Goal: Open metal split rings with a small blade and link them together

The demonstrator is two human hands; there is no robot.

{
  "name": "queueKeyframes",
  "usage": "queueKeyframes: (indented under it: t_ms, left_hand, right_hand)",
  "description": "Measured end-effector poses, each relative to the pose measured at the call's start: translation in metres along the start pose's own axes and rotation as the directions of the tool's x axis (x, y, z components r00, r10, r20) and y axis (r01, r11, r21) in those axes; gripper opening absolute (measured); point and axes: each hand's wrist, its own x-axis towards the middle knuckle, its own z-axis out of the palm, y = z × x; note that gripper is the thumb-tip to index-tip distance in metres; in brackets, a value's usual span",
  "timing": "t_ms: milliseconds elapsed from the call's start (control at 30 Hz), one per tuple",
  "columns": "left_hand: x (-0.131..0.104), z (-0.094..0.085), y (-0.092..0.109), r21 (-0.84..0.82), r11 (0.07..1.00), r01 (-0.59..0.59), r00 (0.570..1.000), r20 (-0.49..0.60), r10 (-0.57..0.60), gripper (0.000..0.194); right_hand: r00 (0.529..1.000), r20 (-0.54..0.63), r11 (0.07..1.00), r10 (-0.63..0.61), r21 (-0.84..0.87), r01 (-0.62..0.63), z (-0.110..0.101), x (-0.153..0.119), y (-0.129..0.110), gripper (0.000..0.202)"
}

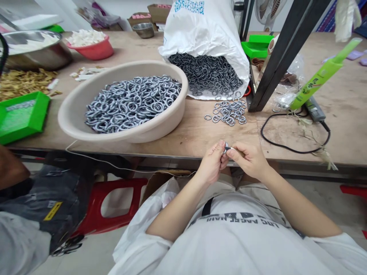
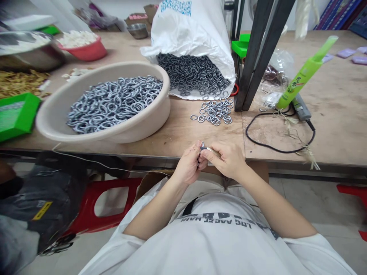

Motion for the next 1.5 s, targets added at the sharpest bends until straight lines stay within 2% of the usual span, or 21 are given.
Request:
queueKeyframes:
  t_ms: [100,233,333,400,567,667,733,800,833,867,900,967,1000,1100,1233,1300,1367,1433,1500]
  left_hand:
    - [-0.005,-0.005,0.004,0.028,0.999,-0.033,0.999,0.027,0.032,0.052]
    - [-0.019,-0.010,0.010,0.079,0.992,-0.097,0.988,0.125,0.086,0.053]
    - [-0.021,-0.015,0.015,0.112,0.985,-0.130,0.991,0.060,0.124,0.049]
    - [-0.018,-0.019,0.019,0.155,0.978,-0.140,0.990,0.021,0.139,0.045]
    - [-0.009,-0.029,0.027,0.134,0.982,-0.136,0.989,-0.037,0.142,0.034]
    - [-0.002,-0.028,0.027,0.040,0.994,-0.104,0.989,-0.098,0.108,0.033]
    - [0.003,-0.022,0.024,-0.016,0.994,-0.108,0.983,-0.153,0.105,0.034]
    - [0.007,-0.013,0.018,-0.022,0.990,-0.140,0.972,-0.194,0.133,0.039]
    - [0.009,-0.008,0.014,-0.012,0.987,-0.162,0.967,-0.200,0.156,0.041]
    - [0.010,-0.003,0.010,-0.001,0.982,-0.187,0.963,-0.196,0.183,0.042]
    - [0.011,0.001,0.006,0.005,0.977,-0.214,0.959,-0.188,0.211,0.042]
    - [0.011,0.007,0.000,-0.004,0.965,-0.261,0.950,-0.175,0.257,0.039]
    - [0.011,0.009,-0.002,-0.014,0.960,-0.281,0.945,-0.176,0.274,0.039]
    - [0.007,0.012,-0.005,-0.027,0.959,-0.281,0.948,-0.162,0.273,0.038]
    - [0.000,0.015,-0.006,-0.007,0.978,-0.208,0.973,-0.106,0.206,0.039]
    - [-0.003,0.017,-0.006,-0.005,0.979,-0.205,0.977,-0.068,0.204,0.042]
    - [-0.005,0.018,-0.004,-0.008,0.979,-0.205,0.979,-0.020,0.204,0.046]
    - [-0.006,0.018,-0.002,-0.013,0.979,-0.203,0.979,0.009,0.203,0.049]
    - [-0.007,0.018,0.000,-0.015,0.978,-0.208,0.978,0.002,0.208,0.050]
  right_hand:
    - [0.999,-0.019,0.997,0.027,-0.067,-0.029,0.000,0.017,0.015,0.040]
    - [0.969,-0.168,0.940,0.180,-0.260,-0.220,-0.014,0.054,0.042,0.048]
    - [0.976,-0.134,0.866,0.173,-0.451,-0.215,-0.019,0.082,0.051,0.041]
    - [0.981,-0.091,0.834,0.171,-0.516,-0.193,-0.016,0.096,0.052,0.035]
    - [0.976,-0.104,0.857,0.193,-0.466,-0.219,-0.015,0.115,0.056,0.021]
    - [0.969,-0.150,0.906,0.198,-0.350,-0.239,-0.020,0.109,0.055,0.021]
    - [0.967,-0.159,0.938,0.198,-0.254,-0.234,-0.017,0.095,0.047,0.027]
    - [0.967,-0.152,0.972,0.205,-0.086,-0.220,-0.007,0.075,0.034,0.033]
    - [0.958,-0.151,0.963,0.243,0.160,-0.219,0.000,0.063,0.026,0.031]
    - [0.955,-0.119,0.902,0.271,0.378,-0.209,0.008,0.052,0.018,0.029]
    - [0.954,-0.096,0.828,0.283,0.527,-0.192,0.015,0.042,0.011,0.028]
    - [0.947,-0.092,0.718,0.309,0.675,-0.169,0.026,0.026,0.001,0.025]
    - [0.941,-0.114,0.700,0.320,0.697,-0.153,0.028,0.020,-0.002,0.024]
    - [0.934,-0.180,0.722,0.309,0.684,-0.107,0.024,0.013,-0.006,0.025]
    - [0.974,-0.050,0.716,0.222,0.686,-0.128,0.012,0.016,-0.004,0.030]
    - [0.975,-0.059,0.736,0.215,0.666,-0.122,0.008,0.017,-0.003,0.027]
    - [0.970,-0.143,0.808,0.197,0.584,-0.078,0.004,0.015,-0.003,0.026]
    - [0.972,-0.207,0.906,0.116,0.424,-0.018,-0.002,0.010,-0.004,0.027]
    - [0.983,-0.184,0.972,0.004,0.233,0.040,-0.007,0.004,-0.007,0.027]
